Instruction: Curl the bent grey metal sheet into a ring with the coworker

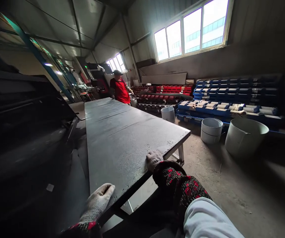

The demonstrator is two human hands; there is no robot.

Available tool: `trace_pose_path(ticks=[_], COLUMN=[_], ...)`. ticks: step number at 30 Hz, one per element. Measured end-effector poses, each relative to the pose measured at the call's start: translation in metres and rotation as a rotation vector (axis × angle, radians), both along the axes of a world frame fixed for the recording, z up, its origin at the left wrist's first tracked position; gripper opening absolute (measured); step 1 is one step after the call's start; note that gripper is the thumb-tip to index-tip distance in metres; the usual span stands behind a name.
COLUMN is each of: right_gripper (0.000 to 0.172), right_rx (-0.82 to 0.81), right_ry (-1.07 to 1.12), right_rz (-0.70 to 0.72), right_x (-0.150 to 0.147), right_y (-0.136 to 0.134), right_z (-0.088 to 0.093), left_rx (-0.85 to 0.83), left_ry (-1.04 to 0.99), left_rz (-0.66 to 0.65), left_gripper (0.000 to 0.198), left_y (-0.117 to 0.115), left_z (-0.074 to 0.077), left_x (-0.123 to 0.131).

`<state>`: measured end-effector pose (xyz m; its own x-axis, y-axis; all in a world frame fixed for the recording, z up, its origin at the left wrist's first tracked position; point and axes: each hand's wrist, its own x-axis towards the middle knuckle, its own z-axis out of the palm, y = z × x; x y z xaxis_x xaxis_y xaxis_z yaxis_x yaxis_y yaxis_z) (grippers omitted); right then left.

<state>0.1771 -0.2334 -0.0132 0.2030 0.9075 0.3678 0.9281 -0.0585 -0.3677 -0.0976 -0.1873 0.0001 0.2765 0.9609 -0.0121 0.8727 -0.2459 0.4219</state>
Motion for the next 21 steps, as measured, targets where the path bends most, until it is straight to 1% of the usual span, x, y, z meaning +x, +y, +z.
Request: trace_pose_path(ticks=[3, 5, 7, 8, 9, 12, 14, 15, 18, 20, 21], right_gripper=[0.025, 0.025, 0.024, 0.023, 0.022, 0.022, 0.025, 0.027, 0.03, 0.037, 0.04], right_rx=[-0.016, -0.021, -0.025, -0.03, -0.036, -0.077, -0.118, -0.138, -0.195, -0.24, -0.27], right_ry=[0.022, 0.036, 0.045, 0.047, 0.047, 0.048, 0.055, 0.06, 0.07, 0.07, 0.069], right_rz=[0.016, 0.03, 0.051, 0.064, 0.079, 0.098, 0.052, 0.006, -0.193, -0.355, -0.43], right_x=[0.002, 0.003, 0.006, 0.009, 0.012, 0.033, 0.059, 0.077, 0.149, 0.204, 0.23], right_y=[0.0, -0.001, -0.001, 0.0, 0.001, 0.008, 0.017, 0.022, 0.042, 0.057, 0.064], right_z=[0.001, 0.003, 0.005, 0.006, 0.007, 0.01, 0.012, 0.013, 0.015, 0.014, 0.011], left_rx=[0.038, -0.001, -0.059, -0.059, -0.032, 0.133, 0.194, 0.207, 0.251, 0.266, 0.255], left_ry=[-0.025, -0.01, 0.038, 0.065, 0.088, 0.133, 0.164, 0.181, 0.187, 0.139, 0.108], left_rz=[0.056, 0.06, 0.049, 0.049, 0.046, -0.007, -0.076, -0.106, -0.192, -0.245, -0.246], left_gripper=[0.026, 0.026, 0.028, 0.029, 0.03, 0.033, 0.037, 0.039, 0.038, 0.039, 0.04], left_y=[-0.014, -0.015, -0.012, -0.008, -0.003, 0.015, 0.027, 0.033, 0.051, 0.064, 0.071], left_z=[0.002, 0.006, 0.011, 0.013, 0.014, 0.011, 0.008, 0.006, -0.002, -0.017, -0.029], left_x=[-0.009, -0.008, -0.004, -0.003, -0.001, 0.001, 0.001, 0.001, 0.0, -0.006, -0.012])
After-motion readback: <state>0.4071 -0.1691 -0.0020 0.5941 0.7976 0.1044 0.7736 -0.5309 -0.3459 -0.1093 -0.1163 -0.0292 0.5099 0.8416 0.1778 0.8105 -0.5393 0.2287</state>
